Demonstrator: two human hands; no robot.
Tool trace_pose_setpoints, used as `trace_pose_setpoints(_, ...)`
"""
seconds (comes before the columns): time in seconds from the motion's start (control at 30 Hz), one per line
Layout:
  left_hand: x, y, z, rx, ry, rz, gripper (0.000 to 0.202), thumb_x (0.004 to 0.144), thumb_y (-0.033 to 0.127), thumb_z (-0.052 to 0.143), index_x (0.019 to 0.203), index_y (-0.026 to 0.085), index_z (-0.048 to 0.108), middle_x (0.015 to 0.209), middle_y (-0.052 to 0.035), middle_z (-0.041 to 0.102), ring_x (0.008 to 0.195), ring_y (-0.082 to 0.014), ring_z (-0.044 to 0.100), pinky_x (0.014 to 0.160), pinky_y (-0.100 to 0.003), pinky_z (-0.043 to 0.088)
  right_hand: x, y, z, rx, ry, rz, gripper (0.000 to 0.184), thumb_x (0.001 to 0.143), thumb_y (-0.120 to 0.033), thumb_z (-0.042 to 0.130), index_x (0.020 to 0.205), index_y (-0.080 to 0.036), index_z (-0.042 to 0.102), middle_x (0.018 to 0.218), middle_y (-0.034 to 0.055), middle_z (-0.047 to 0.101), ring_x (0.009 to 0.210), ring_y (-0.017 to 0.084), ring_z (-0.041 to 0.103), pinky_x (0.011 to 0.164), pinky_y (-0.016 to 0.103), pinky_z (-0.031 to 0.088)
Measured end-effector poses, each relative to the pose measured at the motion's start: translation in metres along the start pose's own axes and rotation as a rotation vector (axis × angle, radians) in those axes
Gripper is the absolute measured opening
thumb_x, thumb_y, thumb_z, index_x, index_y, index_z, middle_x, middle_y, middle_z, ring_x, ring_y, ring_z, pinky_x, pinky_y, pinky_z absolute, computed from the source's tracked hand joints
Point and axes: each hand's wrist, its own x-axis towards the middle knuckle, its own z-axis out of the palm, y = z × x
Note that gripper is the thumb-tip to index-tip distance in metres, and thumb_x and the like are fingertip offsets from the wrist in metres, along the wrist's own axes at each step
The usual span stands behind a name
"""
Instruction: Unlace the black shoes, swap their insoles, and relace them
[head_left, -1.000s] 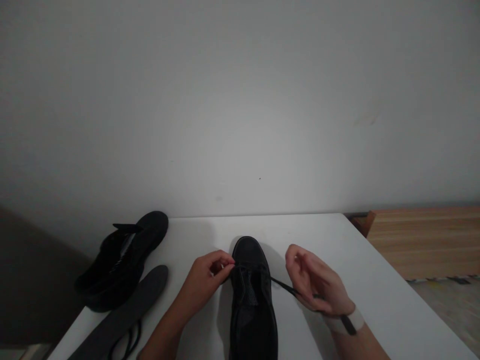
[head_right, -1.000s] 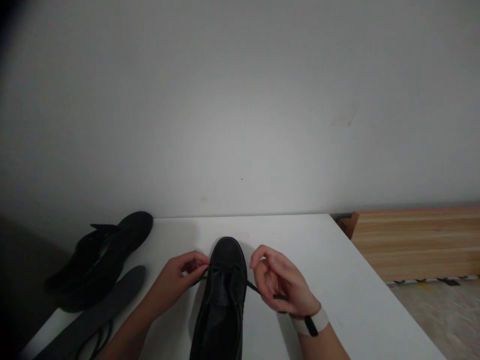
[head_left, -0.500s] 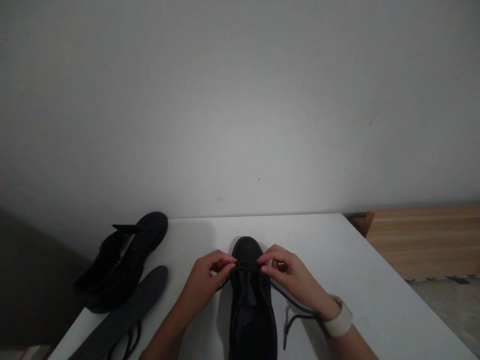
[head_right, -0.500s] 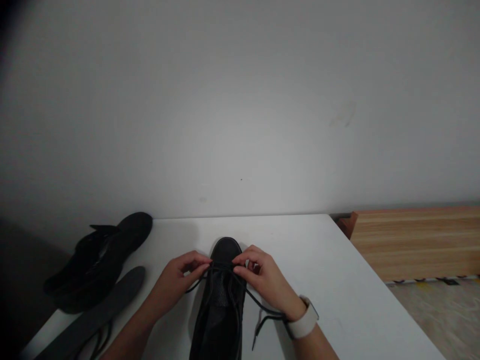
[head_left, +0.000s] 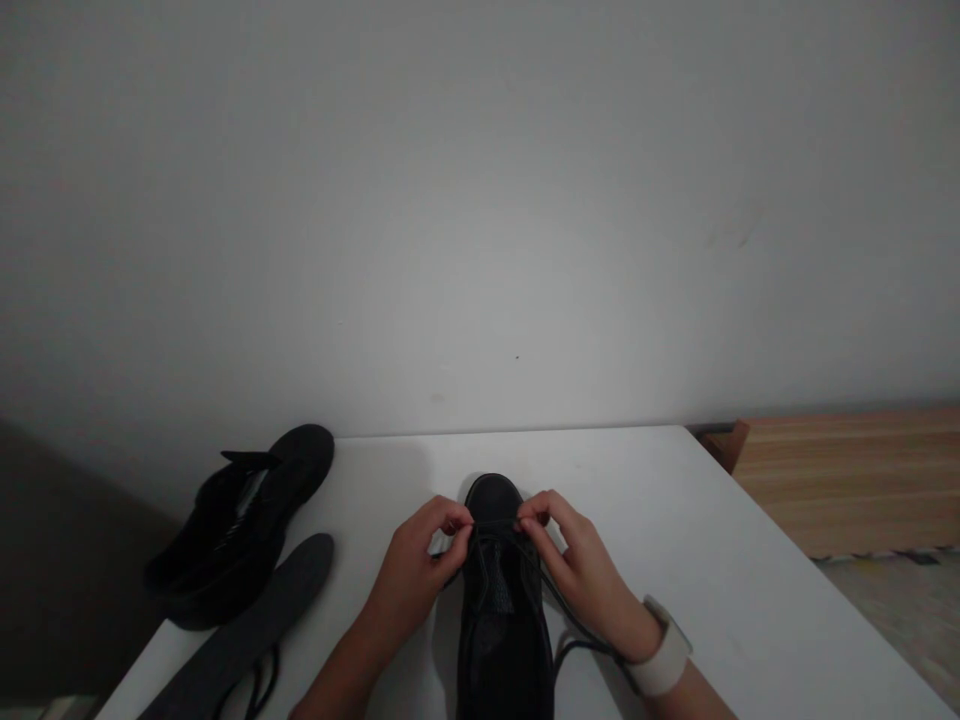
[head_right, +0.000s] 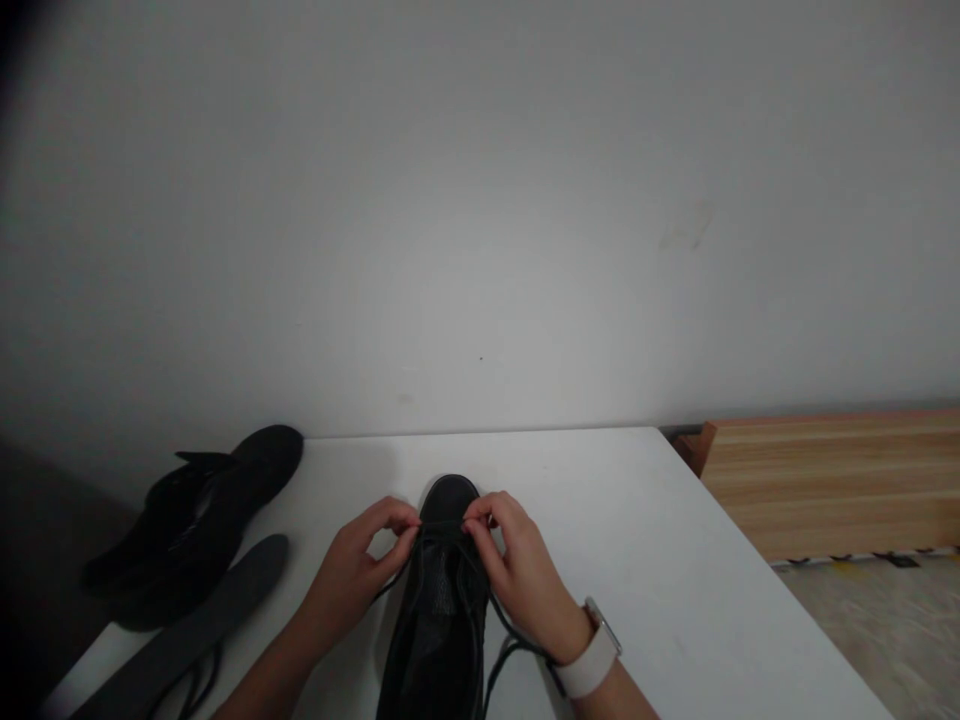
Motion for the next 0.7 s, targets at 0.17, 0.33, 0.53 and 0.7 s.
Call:
trace_pose_setpoints(0.17, -0.002, 0.002, -0.001, -0.056, 0.001, -0.011, 0.014, 0.090, 0.028, 0.052, 0.090, 0.021, 0.065, 0.089, -0.0027, 0.068, 0.087, -0.0177, 0.064, 0.081, -0.029, 0.047, 0.001, -0.001, -0.002, 0.129, 0.071, 0.035, 0.009, 0.094, -0.029, 0.059, 0.091, -0.021, 0.060, 0.085, 0.0009, 0.059, 0.083, 0.017, 0.056, 0.077, 0.030, 0.044)
trace_pose_setpoints(0.33, -0.004, 0.000, -0.003, -0.155, 0.047, -0.023, 0.016, 0.093, 0.034, 0.052, 0.088, 0.021, 0.058, 0.084, -0.0011, 0.062, 0.084, -0.0171, 0.067, 0.078, -0.028, 0.052, 0.004, 0.002, -0.010, 0.288, 0.131, 0.062, 0.015, 0.086, -0.033, 0.070, 0.091, -0.022, 0.060, 0.084, -0.0003, 0.056, 0.080, 0.015, 0.055, 0.073, 0.027, 0.045)
trace_pose_setpoints(0.53, -0.004, -0.001, -0.008, -0.229, 0.125, -0.010, 0.013, 0.087, 0.033, 0.061, 0.087, 0.020, 0.055, 0.079, 0.0006, 0.057, 0.074, -0.0144, 0.064, 0.068, -0.024, 0.054, 0.003, 0.009, -0.016, 0.399, 0.245, 0.095, 0.017, 0.086, -0.031, 0.071, 0.091, -0.023, 0.058, 0.080, -0.0022, 0.051, 0.075, 0.012, 0.049, 0.066, 0.023, 0.041)
trace_pose_setpoints(0.7, 0.000, -0.005, -0.012, -0.160, 0.244, 0.034, 0.005, 0.081, 0.022, 0.066, 0.085, 0.021, 0.064, 0.080, 0.0001, 0.059, 0.075, -0.0142, 0.061, 0.070, -0.024, 0.051, 0.003, 0.012, -0.015, 0.415, 0.305, 0.097, 0.019, 0.087, -0.034, 0.069, 0.098, -0.024, 0.057, 0.081, -0.0031, 0.050, 0.066, 0.010, 0.046, 0.058, 0.021, 0.039)
